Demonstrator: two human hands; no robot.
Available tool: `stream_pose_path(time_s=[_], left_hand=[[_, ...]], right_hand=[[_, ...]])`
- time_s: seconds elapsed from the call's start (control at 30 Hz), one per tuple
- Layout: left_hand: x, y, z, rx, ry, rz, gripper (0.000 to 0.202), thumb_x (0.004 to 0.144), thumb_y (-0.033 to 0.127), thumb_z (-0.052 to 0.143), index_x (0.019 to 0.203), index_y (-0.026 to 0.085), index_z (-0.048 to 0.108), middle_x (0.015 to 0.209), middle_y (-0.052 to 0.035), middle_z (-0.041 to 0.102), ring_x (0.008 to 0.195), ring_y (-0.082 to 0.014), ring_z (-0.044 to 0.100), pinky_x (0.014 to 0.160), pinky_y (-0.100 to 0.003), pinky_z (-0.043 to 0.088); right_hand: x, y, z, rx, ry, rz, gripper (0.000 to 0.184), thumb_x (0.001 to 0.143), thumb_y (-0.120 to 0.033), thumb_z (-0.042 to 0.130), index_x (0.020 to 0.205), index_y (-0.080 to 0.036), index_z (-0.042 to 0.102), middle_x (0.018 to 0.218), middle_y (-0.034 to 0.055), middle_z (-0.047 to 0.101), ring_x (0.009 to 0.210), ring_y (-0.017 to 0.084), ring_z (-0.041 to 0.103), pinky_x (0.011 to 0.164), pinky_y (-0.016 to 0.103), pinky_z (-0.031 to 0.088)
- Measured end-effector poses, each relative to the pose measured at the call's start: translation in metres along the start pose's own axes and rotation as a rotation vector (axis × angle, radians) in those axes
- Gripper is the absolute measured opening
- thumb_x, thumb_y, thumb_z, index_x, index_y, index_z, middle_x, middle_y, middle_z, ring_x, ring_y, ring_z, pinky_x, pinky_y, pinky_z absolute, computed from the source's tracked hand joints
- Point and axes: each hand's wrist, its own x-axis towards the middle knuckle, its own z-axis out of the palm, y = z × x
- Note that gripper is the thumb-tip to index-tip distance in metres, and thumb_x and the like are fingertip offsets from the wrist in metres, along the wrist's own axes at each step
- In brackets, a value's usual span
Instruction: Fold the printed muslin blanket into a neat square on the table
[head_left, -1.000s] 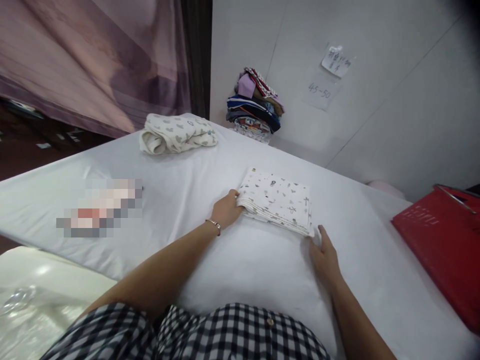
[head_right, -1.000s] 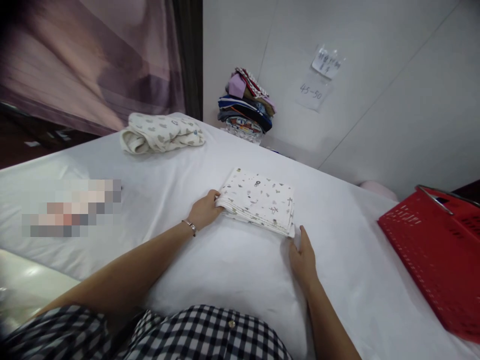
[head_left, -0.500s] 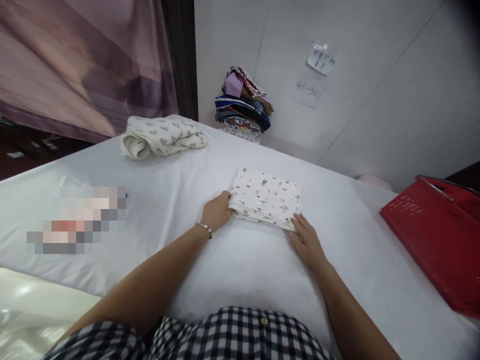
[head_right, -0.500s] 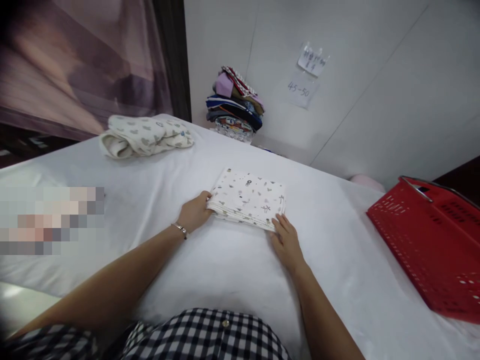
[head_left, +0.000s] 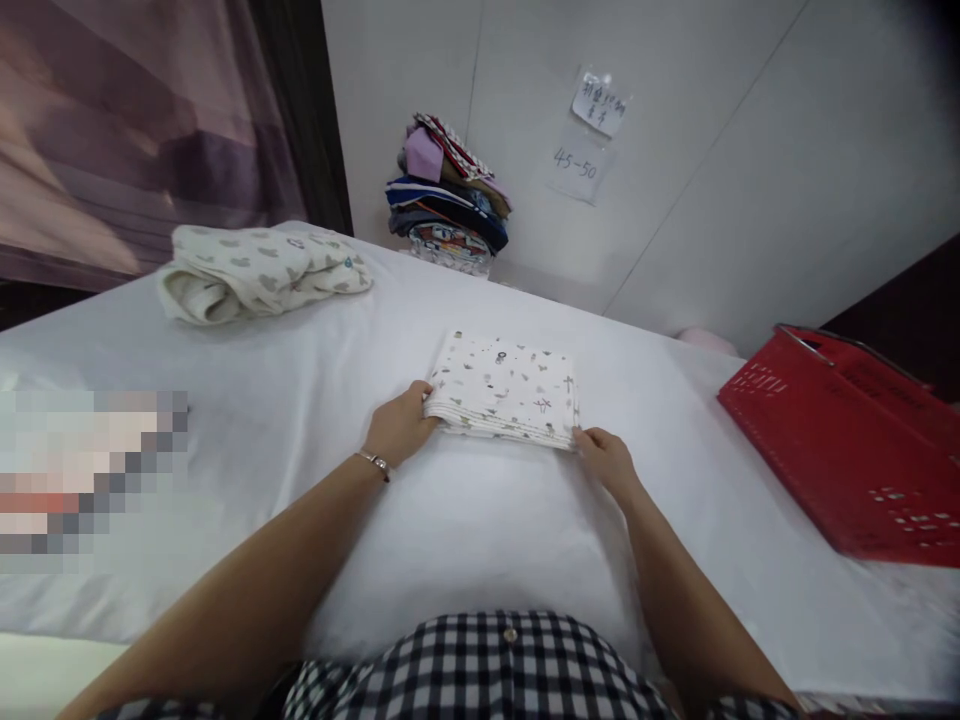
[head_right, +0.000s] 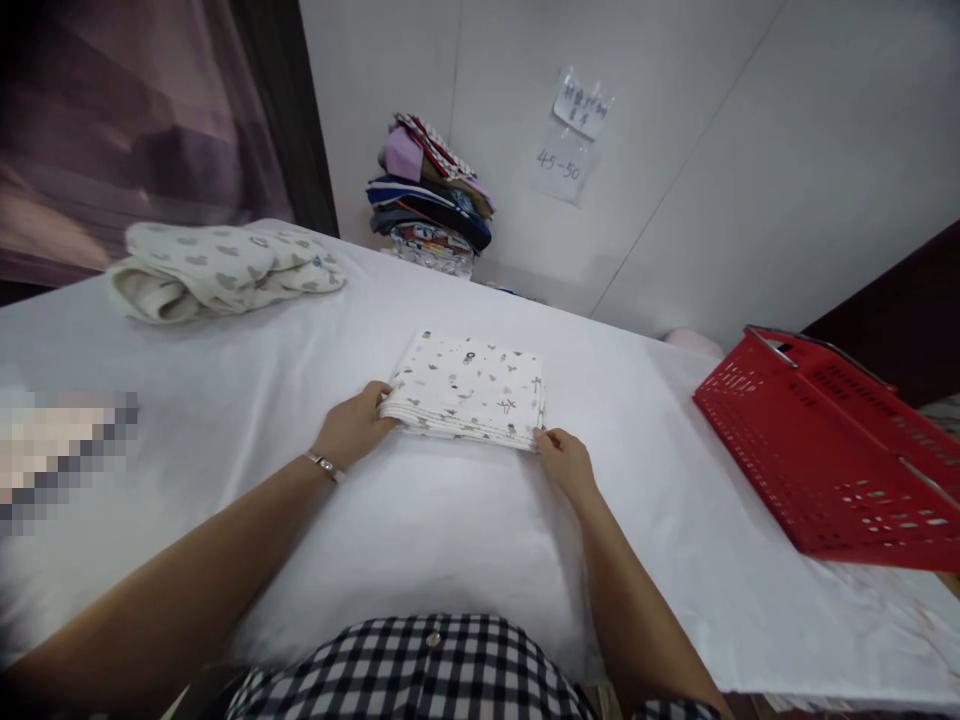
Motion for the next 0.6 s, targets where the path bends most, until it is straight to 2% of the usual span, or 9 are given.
stream_pose_path(time_s=[0.13,0.23,0.33,0.47,0.6], left_hand=[[0.001,0.0,-0.001,0.009,0.002,0.011,0.037,0.078,0.039,0.045,0.112,0.022,0.042,0.098,-0.0049,0.064,0.085,-0.0241,0.061,0.067,-0.031,0.042],[0.001,0.0,0.0,0.028,-0.004,0.014,0.037,0.079,0.04,0.044,0.111,0.023,0.042,0.097,-0.0054,0.064,0.085,-0.0247,0.061,0.065,-0.031,0.042],[0.002,0.0,0.001,0.046,0.005,0.016,0.036,0.079,0.04,0.043,0.111,0.023,0.042,0.097,-0.0053,0.064,0.085,-0.0245,0.061,0.064,-0.03,0.042],[0.002,-0.001,0.002,0.058,0.011,0.011,0.036,0.078,0.04,0.044,0.11,0.023,0.043,0.095,-0.0051,0.065,0.082,-0.0248,0.062,0.062,-0.03,0.041],[0.003,-0.001,0.0,0.051,-0.003,0.009,0.036,0.077,0.041,0.045,0.109,0.023,0.043,0.092,-0.0053,0.065,0.078,-0.0246,0.062,0.061,-0.03,0.041]], right_hand=[[0.012,-0.007,-0.008,0.006,-0.123,0.013,0.043,0.072,-0.058,0.051,0.053,-0.019,0.049,0.05,-0.0013,0.045,0.048,0.01,0.037,0.046,0.023,0.026],[0.018,-0.012,-0.015,0.14,-0.272,0.123,0.045,0.071,-0.057,0.054,0.05,-0.019,0.043,0.045,-0.0035,0.039,0.042,0.007,0.029,0.042,0.023,0.021],[0.021,-0.015,-0.02,0.264,-0.39,0.221,0.044,0.069,-0.055,0.058,0.051,-0.018,0.043,0.046,-0.0032,0.042,0.038,0.005,0.027,0.039,0.023,0.017],[0.021,-0.013,-0.025,0.338,-0.498,0.245,0.044,0.068,-0.054,0.062,0.053,-0.018,0.043,0.046,-0.0036,0.044,0.036,0.004,0.026,0.036,0.022,0.015],[0.022,-0.01,-0.026,0.421,-0.586,0.327,0.044,0.066,-0.054,0.064,0.056,-0.017,0.044,0.045,-0.0041,0.044,0.036,0.003,0.028,0.035,0.021,0.015]])
